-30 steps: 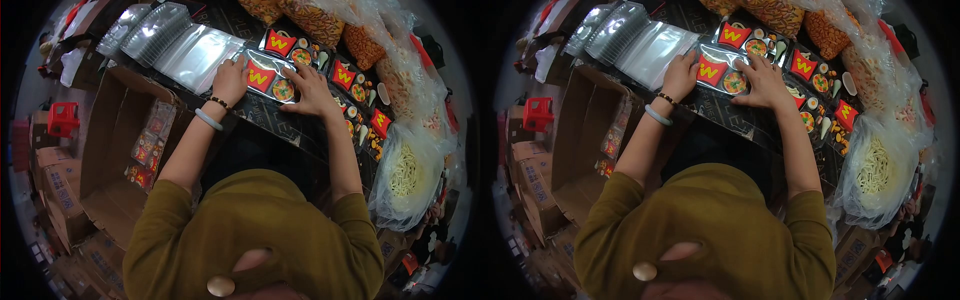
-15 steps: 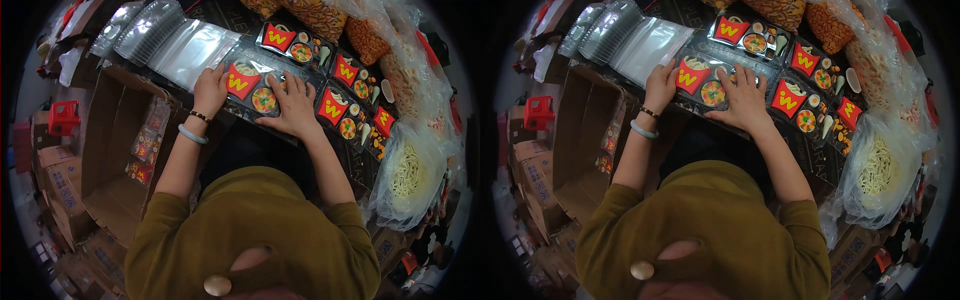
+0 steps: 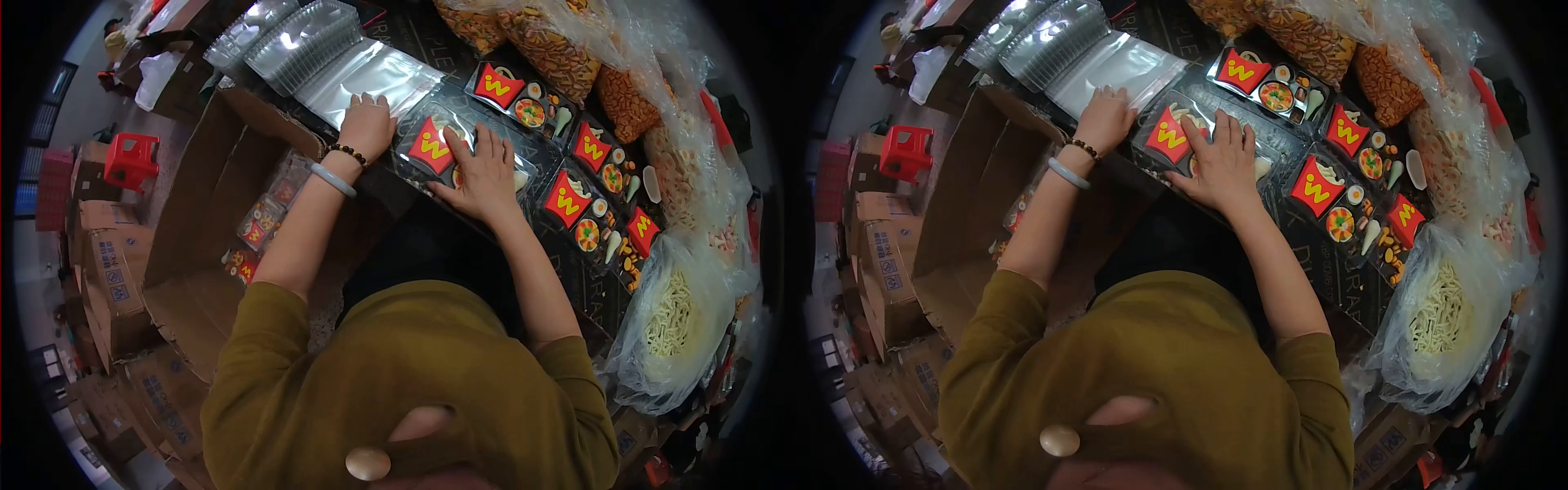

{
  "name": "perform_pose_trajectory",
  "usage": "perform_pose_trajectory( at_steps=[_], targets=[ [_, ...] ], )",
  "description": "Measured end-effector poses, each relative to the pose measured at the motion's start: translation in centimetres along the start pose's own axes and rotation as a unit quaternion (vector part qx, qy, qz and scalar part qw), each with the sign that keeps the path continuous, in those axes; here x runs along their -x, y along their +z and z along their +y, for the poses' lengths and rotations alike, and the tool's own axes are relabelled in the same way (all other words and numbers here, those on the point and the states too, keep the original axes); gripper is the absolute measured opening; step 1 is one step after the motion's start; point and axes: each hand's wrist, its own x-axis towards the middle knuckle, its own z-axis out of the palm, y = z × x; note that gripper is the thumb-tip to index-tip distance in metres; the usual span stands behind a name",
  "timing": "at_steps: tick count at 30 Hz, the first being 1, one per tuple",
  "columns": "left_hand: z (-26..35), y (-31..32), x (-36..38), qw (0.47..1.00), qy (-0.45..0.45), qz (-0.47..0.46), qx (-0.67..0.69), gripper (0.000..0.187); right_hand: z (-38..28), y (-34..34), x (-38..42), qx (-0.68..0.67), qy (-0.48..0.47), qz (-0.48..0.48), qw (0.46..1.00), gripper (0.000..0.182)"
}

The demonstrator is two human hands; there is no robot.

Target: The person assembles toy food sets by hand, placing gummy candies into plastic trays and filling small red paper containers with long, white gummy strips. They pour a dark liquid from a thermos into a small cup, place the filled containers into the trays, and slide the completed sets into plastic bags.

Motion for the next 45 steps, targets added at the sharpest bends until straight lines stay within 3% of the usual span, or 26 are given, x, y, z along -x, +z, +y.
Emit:
perform_pose_trajectory(
  at_steps=[1, 5, 6, 9, 11, 16, 20, 26, 27, 29, 30, 32, 33, 36, 39, 42, 43, 45],
  targets=[
    [0.3, -0.4, -0.2, 0.999, 0.012, -0.042, -0.011, 0.027, 0.1, 0.1, 0.0, 0.000, -0.001, 0.000, 1.000, 0.085],
    [0.0, 3.3, -0.2, 0.980, 0.101, -0.025, -0.171, 0.022, 0.2, 0.1, 0.1, -0.007, 0.000, 0.002, 1.000, 0.086],
    [0.2, 2.0, -0.1, 0.984, 0.096, -0.010, -0.149, 0.018, 0.2, 0.1, 0.1, -0.010, 0.000, 0.003, 1.000, 0.086],
    [-0.8, -0.6, -0.6, 0.999, 0.034, -0.041, -0.002, 0.014, 0.1, 0.1, 0.2, -0.014, 0.000, 0.009, 1.000, 0.086],
    [-0.6, -2.4, -0.8, 0.998, -0.039, -0.007, 0.044, 0.013, 0.2, 0.2, 0.3, -0.013, 0.000, 0.013, 1.000, 0.086],
    [-3.5, -1.4, -1.6, 0.935, -0.163, -0.042, 0.312, 0.024, 0.2, 0.1, 0.4, -0.011, 0.006, 0.015, 1.000, 0.086],
    [-3.9, -0.4, -1.0, 0.944, -0.147, -0.008, 0.295, 0.019, 0.1, 0.2, 0.4, -0.016, 0.009, 0.014, 1.000, 0.086],
    [-2.6, -2.8, -1.4, 0.883, -0.281, -0.044, 0.373, 0.025, 0.2, 0.1, 0.5, -0.026, 0.009, 0.020, 0.999, 0.085],
    [-2.8, -1.9, -1.2, 0.871, -0.266, -0.033, 0.412, 0.030, 0.2, 0.1, 0.5, -0.028, 0.009, 0.020, 0.999, 0.085],
    [-4.3, 1.6, -0.5, 0.929, -0.082, 0.087, 0.351, 0.032, 0.3, 0.2, 0.5, -0.029, 0.010, 0.019, 0.999, 0.085],
    [-3.4, 0.9, 0.3, 0.958, 0.005, 0.148, 0.246, 0.028, 0.3, 0.3, 0.5, -0.030, 0.010, 0.019, 0.999, 0.085],
    [-3.1, 1.7, 1.1, 0.966, 0.050, 0.166, 0.195, 0.022, 0.2, 0.1, 0.5, -0.028, 0.013, 0.014, 0.999, 0.085],
    [-2.3, 0.1, 1.2, 0.975, 0.042, 0.104, 0.190, 0.018, 0.2, 0.1, 0.5, -0.027, 0.015, 0.011, 0.999, 0.085],
    [-3.5, 1.2, 1.5, 0.969, 0.032, 0.132, 0.204, 0.018, 0.2, 0.2, 0.5, -0.024, 0.011, 0.013, 1.000, 0.086],
    [-4.1, 1.5, 1.1, 0.956, -0.028, 0.148, 0.253, 0.019, 0.2, 0.1, 0.4, -0.011, 0.011, 0.001, 1.000, 0.087],
    [-4.0, -0.5, 0.2, 0.911, -0.227, 0.057, 0.339, 0.028, 0.2, 0.0, 0.4, -0.009, 0.013, -0.002, 1.000, 0.087],
    [-3.6, -1.9, -0.1, 0.862, -0.305, 0.018, 0.405, 0.032, 0.2, 0.0, 0.4, -0.009, 0.013, -0.001, 1.000, 0.087],
    [-5.1, -1.9, -1.0, 0.758, -0.323, 0.025, 0.566, 0.031, 0.1, 0.0, 0.4, -0.011, 0.012, 0.000, 1.000, 0.087]
  ],
)
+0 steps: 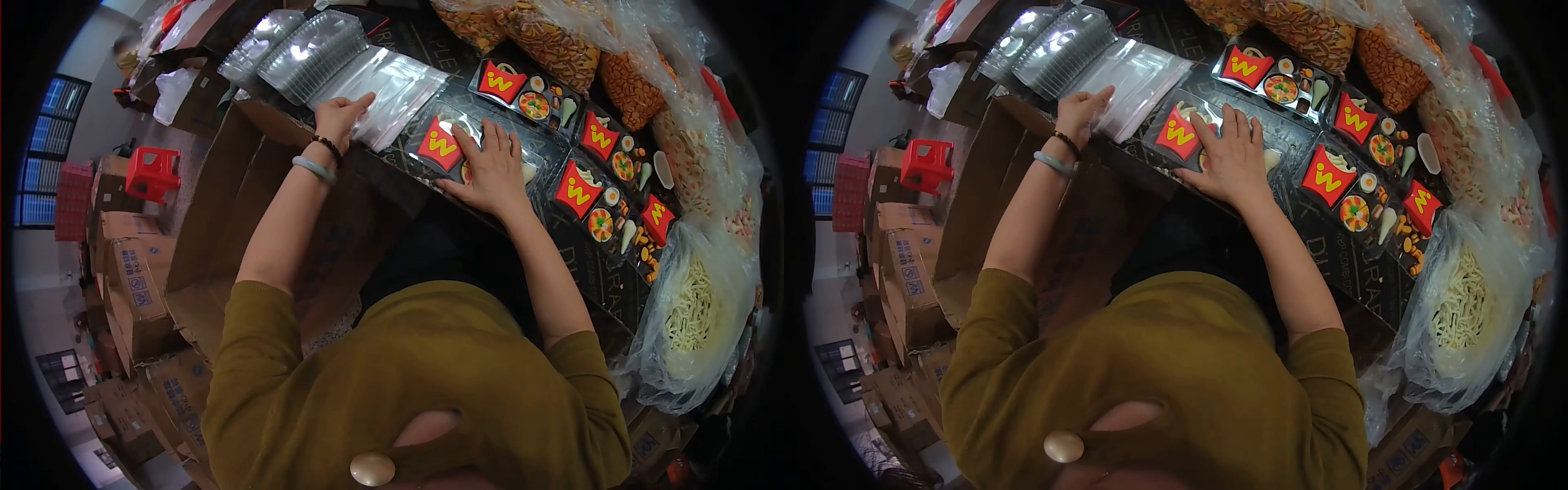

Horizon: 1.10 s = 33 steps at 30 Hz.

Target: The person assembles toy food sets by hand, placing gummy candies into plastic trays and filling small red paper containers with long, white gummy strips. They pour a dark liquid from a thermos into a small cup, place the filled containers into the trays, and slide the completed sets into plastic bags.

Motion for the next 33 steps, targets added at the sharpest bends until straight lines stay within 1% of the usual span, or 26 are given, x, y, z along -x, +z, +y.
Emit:
perform_pose_trajectory(
  at_steps=[1, 4, 5, 6, 7, 8, 11, 12, 15, 16, 17, 19, 22, 25, 28, 31, 32, 33],
  targets=[
    [0.4, -0.2, 0.1, 1.000, -0.012, 0.010, 0.022, 0.029, 0.0, 0.0, 0.0, 0.000, 0.000, -0.001, 1.000, 0.087],
    [-1.5, 0.2, -0.3, 0.997, 0.076, -0.023, 0.001, 0.031, 0.0, -0.1, -0.1, 0.001, 0.001, -0.002, 1.000, 0.087],
    [-2.1, 0.3, -0.4, 0.987, 0.084, -0.037, -0.128, 0.033, 0.0, -0.1, -0.1, 0.001, 0.001, -0.002, 1.000, 0.087],
    [-3.5, 0.5, -0.5, 0.927, 0.281, -0.009, -0.248, 0.046, 0.0, -0.1, 0.0, 0.001, 0.001, -0.003, 1.000, 0.087],
    [-4.0, 0.8, 0.0, 0.814, 0.460, 0.018, -0.353, 0.062, -0.1, -0.1, 0.0, 0.000, 0.002, -0.004, 1.000, 0.087],
    [-4.5, 1.0, 0.4, 0.800, 0.469, -0.026, -0.372, 0.086, 0.0, 0.0, 0.1, -0.001, 0.002, -0.004, 1.000, 0.087],
    [-1.6, 0.8, 3.7, 0.796, 0.377, -0.117, -0.459, 0.092, 0.0, 0.0, 0.0, 0.003, 0.001, -0.003, 1.000, 0.088],
    [-0.1, 0.8, 4.4, 0.804, 0.342, -0.143, -0.464, 0.086, 0.0, 0.0, -0.1, 0.005, 0.000, -0.002, 1.000, 0.088],
    [-1.7, -1.0, 2.2, 0.768, 0.384, -0.119, -0.498, 0.074, -0.1, -0.1, -0.5, -0.003, 0.013, -0.009, 1.000, 0.087],
    [-2.2, -1.2, 1.1, 0.740, 0.465, -0.054, -0.483, 0.053, -0.1, -0.3, -0.7, -0.024, 0.012, -0.008, 1.000, 0.086],
    [-2.9, -1.7, 0.2, 0.751, 0.453, -0.060, -0.478, 0.050, 0.0, -0.5, -0.9, -0.046, 0.011, -0.007, 0.999, 0.086],
    [-1.4, -2.0, 0.5, 0.772, 0.429, -0.074, -0.464, 0.043, -0.1, -0.9, -1.4, -0.072, -0.003, 0.009, 0.997, 0.085],
    [-0.8, -1.9, 1.0, 0.776, 0.444, -0.052, -0.445, 0.037, -0.4, -1.6, -2.0, -0.079, -0.053, 0.036, 0.995, 0.085],
    [-0.6, -2.0, 0.8, 0.763, 0.459, -0.057, -0.452, 0.043, -1.7, -2.1, -3.5, -0.064, -0.112, 0.027, 0.991, 0.086],
    [-0.6, -2.4, 0.3, 0.733, 0.495, -0.073, -0.461, 0.052, -2.9, -1.5, -6.1, -0.038, -0.149, -0.007, 0.988, 0.087],
    [-0.1, -2.9, -0.1, 0.724, 0.491, -0.185, -0.448, 0.061, -3.8, 0.4, -8.5, -0.029, -0.126, 0.002, 0.992, 0.086],
    [0.4, -3.1, -0.2, 0.697, 0.500, -0.241, -0.454, 0.067, -3.7, 1.0, -9.1, -0.030, -0.109, 0.006, 0.994, 0.083],
    [1.6, -3.0, 0.8, 0.690, 0.458, -0.264, -0.494, 0.068, -3.8, 1.3, -9.4, -0.037, -0.081, 0.004, 0.996, 0.083]
  ],
)
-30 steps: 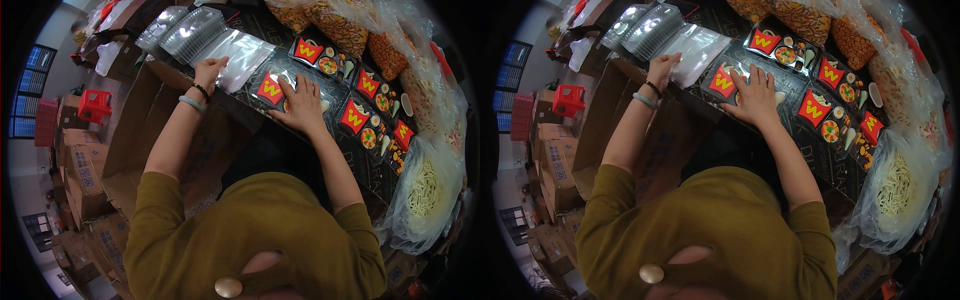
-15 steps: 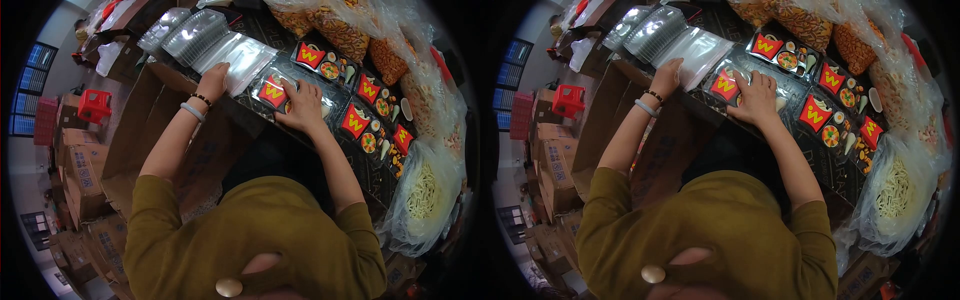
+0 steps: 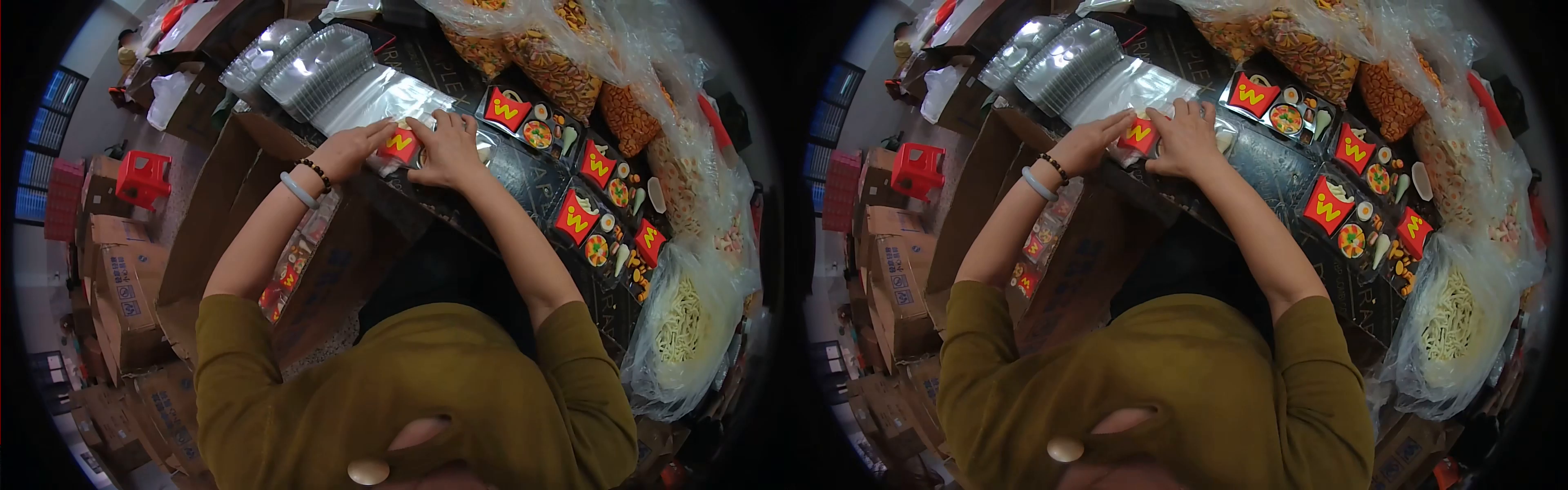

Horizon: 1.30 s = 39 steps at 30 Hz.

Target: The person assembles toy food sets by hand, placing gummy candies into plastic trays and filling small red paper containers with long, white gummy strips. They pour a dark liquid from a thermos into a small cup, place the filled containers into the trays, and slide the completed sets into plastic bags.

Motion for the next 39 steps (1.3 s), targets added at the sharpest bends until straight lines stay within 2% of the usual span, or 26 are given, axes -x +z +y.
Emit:
perform_pose_trajectory(
  at_steps=[2, 3, 6, 7, 10, 12, 13, 14, 15, 18, 21, 22, 26, 28, 29, 33, 36, 37, 39],
  targets=[
    [2.9, -1.9, -0.1, 0.992, -0.052, -0.115, -0.014, 0.070, -0.5, 1.0, -0.6, -0.016, 0.056, -0.006, 0.998, 0.083],
    [3.1, -1.2, -0.2, 0.993, -0.034, -0.112, -0.018, 0.076, -1.0, 1.9, -0.8, -0.021, 0.066, 0.007, 0.998, 0.092],
    [3.5, 0.5, -1.0, 0.995, -0.061, -0.072, -0.021, 0.080, -2.2, 2.9, -1.2, -0.012, 0.085, 0.066, 0.994, 0.100],
    [3.3, 0.7, -1.2, 0.997, -0.052, -0.052, -0.011, 0.087, -1.9, 2.7, -0.7, -0.009, 0.077, 0.100, 0.992, 0.103],
    [4.0, -0.6, -1.4, 0.991, -0.085, -0.103, -0.024, 0.091, -0.1, -2.3, 3.3, 0.066, 0.141, 0.098, 0.983, 0.099],
    [4.6, -0.6, -1.4, 0.992, -0.082, -0.094, 0.001, 0.091, 2.4, -2.5, 6.2, -0.026, 0.250, 0.006, 0.968, 0.084],
    [5.0, -0.6, -1.6, 0.993, -0.077, -0.090, 0.013, 0.090, 2.9, -2.3, 7.3, -0.204, 0.295, 0.007, 0.933, 0.078],
    [5.5, -0.9, -1.9, 0.994, -0.070, -0.086, 0.024, 0.090, 3.3, -2.0, 8.3, -0.375, 0.330, 0.009, 0.866, 0.072],
    [6.9, -1.8, -2.2, 0.993, -0.061, -0.092, 0.029, 0.087, 3.6, -2.0, 9.2, -0.534, 0.352, 0.012, 0.768, 0.066],
    [10.5, -2.3, -2.3, 0.996, -0.018, -0.067, 0.048, 0.082, 3.5, -2.3, 11.6, -0.723, 0.367, 0.017, 0.585, 0.046],
    [13.2, -2.0, -2.1, 0.994, -0.010, -0.065, 0.090, 0.080, 3.6, -3.1, 14.6, -0.788, 0.327, 0.036, 0.520, 0.035],
    [13.5, -1.6, -2.2, 0.993, -0.007, -0.057, 0.101, 0.080, 3.3, -4.2, 15.2, -0.792, 0.331, 0.043, 0.511, 0.026],
    [14.9, -0.4, -2.7, 0.992, -0.025, -0.051, 0.110, 0.077, 3.6, -4.5, 18.0, -0.659, 0.393, 0.097, 0.634, 0.025],
    [15.8, 0.3, -3.1, 0.994, -0.045, -0.064, 0.078, 0.076, 3.2, -4.5, 18.8, -0.632, 0.420, 0.113, 0.641, 0.027],
    [15.9, 1.6, -3.1, 0.998, -0.022, -0.025, 0.061, 0.074, 2.9, -4.6, 19.1, -0.619, 0.433, 0.119, 0.645, 0.028],
    [17.9, 1.6, -3.6, 0.998, -0.020, -0.054, 0.025, 0.074, 2.2, -4.6, 20.2, -0.671, 0.436, 0.119, 0.588, 0.028],
    [19.2, 2.8, -3.6, 0.997, 0.006, -0.040, 0.069, 0.075, 1.8, -3.3, 20.3, -0.688, 0.418, 0.174, 0.567, 0.023],
    [19.9, 3.2, -3.5, 0.992, 0.064, -0.012, 0.108, 0.076, 1.1, -3.2, 19.8, -0.707, 0.419, 0.210, 0.529, 0.018],
    [21.3, 3.6, -3.5, 0.987, 0.088, 0.003, 0.134, 0.077, 0.7, -3.3, 19.9, -0.714, 0.404, 0.204, 0.535, 0.016]
  ],
)
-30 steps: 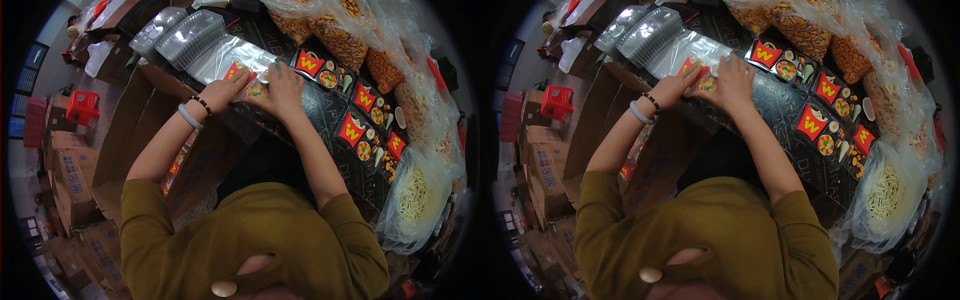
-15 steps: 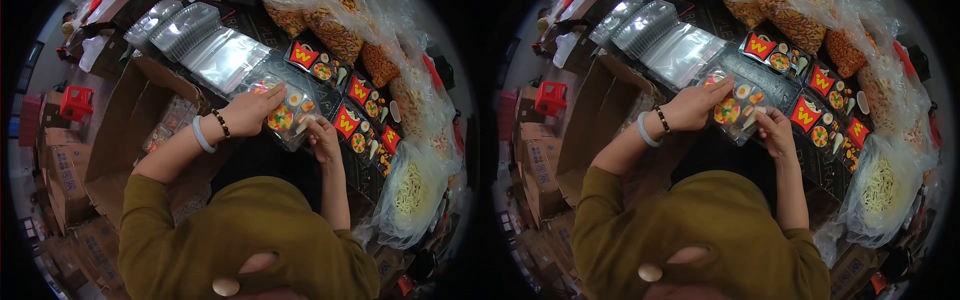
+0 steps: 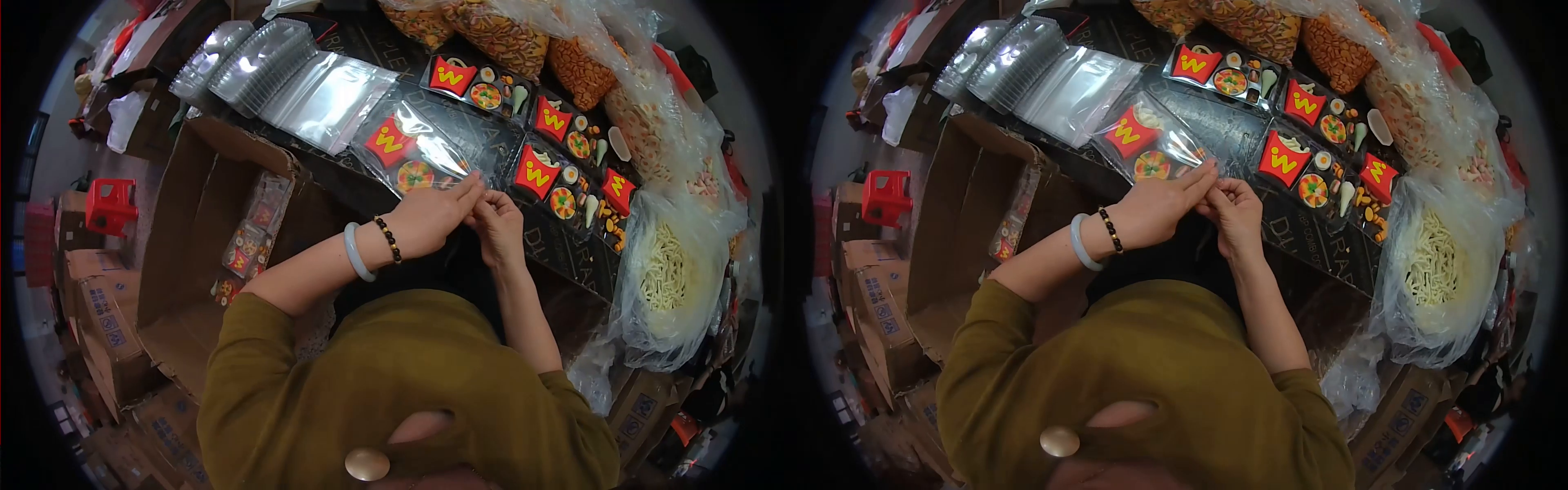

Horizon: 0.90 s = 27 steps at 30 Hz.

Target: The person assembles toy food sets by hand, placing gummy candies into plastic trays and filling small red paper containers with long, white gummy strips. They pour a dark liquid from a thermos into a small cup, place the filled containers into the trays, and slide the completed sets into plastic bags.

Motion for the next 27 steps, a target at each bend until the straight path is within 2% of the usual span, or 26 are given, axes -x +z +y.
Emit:
perform_pose_trajectory(
  at_steps=[1, 4, 6, 7, 8, 11, 14, 17, 18, 19, 21, 23, 24, 25, 26, 27],
  targets=[
    [0.7, -0.9, -0.2, 0.997, -0.038, -0.071, 0.007, 0.077, 0.1, 0.1, 0.1, -0.001, -0.002, -0.010, 1.000, 0.016],
    [1.0, -0.5, -0.3, 0.995, -0.025, -0.097, 0.013, 0.077, 0.4, 0.0, 0.1, -0.008, 0.003, 0.017, 1.000, 0.013],
    [1.9, 0.5, -0.1, 0.999, 0.025, -0.034, 0.024, 0.077, 1.5, 0.8, -0.3, -0.054, -0.028, 0.009, 0.998, 0.011],
    [2.4, 0.4, -0.1, 0.999, 0.012, -0.030, 0.010, 0.079, 1.8, 1.1, -0.7, -0.078, -0.046, 0.003, 0.996, 0.010],
    [2.3, 0.4, 0.0, 0.999, 0.014, -0.033, 0.012, 0.079, 1.9, 1.1, -0.9, -0.069, -0.025, 0.007, 0.997, 0.008],
    [1.6, 0.2, 0.1, 0.999, 0.017, -0.051, 0.011, 0.079, 2.4, 0.9, -1.2, -0.027, -0.044, -0.011, 0.999, 0.006],
    [1.9, -0.4, 0.2, 0.997, 0.008, -0.071, 0.004, 0.078, 1.9, 1.9, -1.1, -0.039, -0.013, 0.026, 0.999, 0.009],
    [1.9, -0.7, 0.1, 0.996, 0.014, -0.084, 0.008, 0.076, 1.9, 0.3, -1.6, 0.036, 0.005, -0.019, 0.999, 0.020],
    [1.8, -1.4, 0.4, 0.995, 0.025, -0.098, 0.016, 0.075, 1.4, 0.1, -1.4, 0.120, -0.065, 0.003, 0.991, 0.026],
    [1.8, -2.3, 0.7, 0.993, 0.036, -0.112, 0.024, 0.074, 0.4, 0.3, -0.9, 0.203, -0.134, 0.024, 0.970, 0.031],
    [2.3, -5.0, 1.2, 0.986, 0.112, -0.096, 0.078, 0.068, -2.7, 0.7, 0.4, 0.357, -0.287, -0.005, 0.889, 0.042],
    [3.2, -9.5, 1.2, 0.972, 0.153, -0.120, 0.134, 0.067, -7.7, 1.9, 1.9, 0.489, -0.399, -0.183, 0.753, 0.038],
    [3.6, -12.1, 1.0, 0.962, 0.159, -0.139, 0.173, 0.068, -9.7, 2.8, 3.0, 0.447, -0.320, -0.255, 0.795, 0.033],
    [4.0, -14.1, 0.9, 0.949, 0.170, -0.098, 0.248, 0.069, -11.5, 3.6, 4.1, 0.398, -0.238, -0.322, 0.825, 0.029],
    [4.1, -15.9, 0.8, 0.929, 0.180, -0.057, 0.319, 0.069, -12.3, 4.7, 5.1, 0.283, -0.213, -0.331, 0.875, 0.021],
    [3.9, -17.3, 0.9, 0.915, 0.120, -0.052, 0.381, 0.068, -13.4, 5.5, 5.8, 0.237, -0.196, -0.326, 0.894, 0.021]
  ],
)
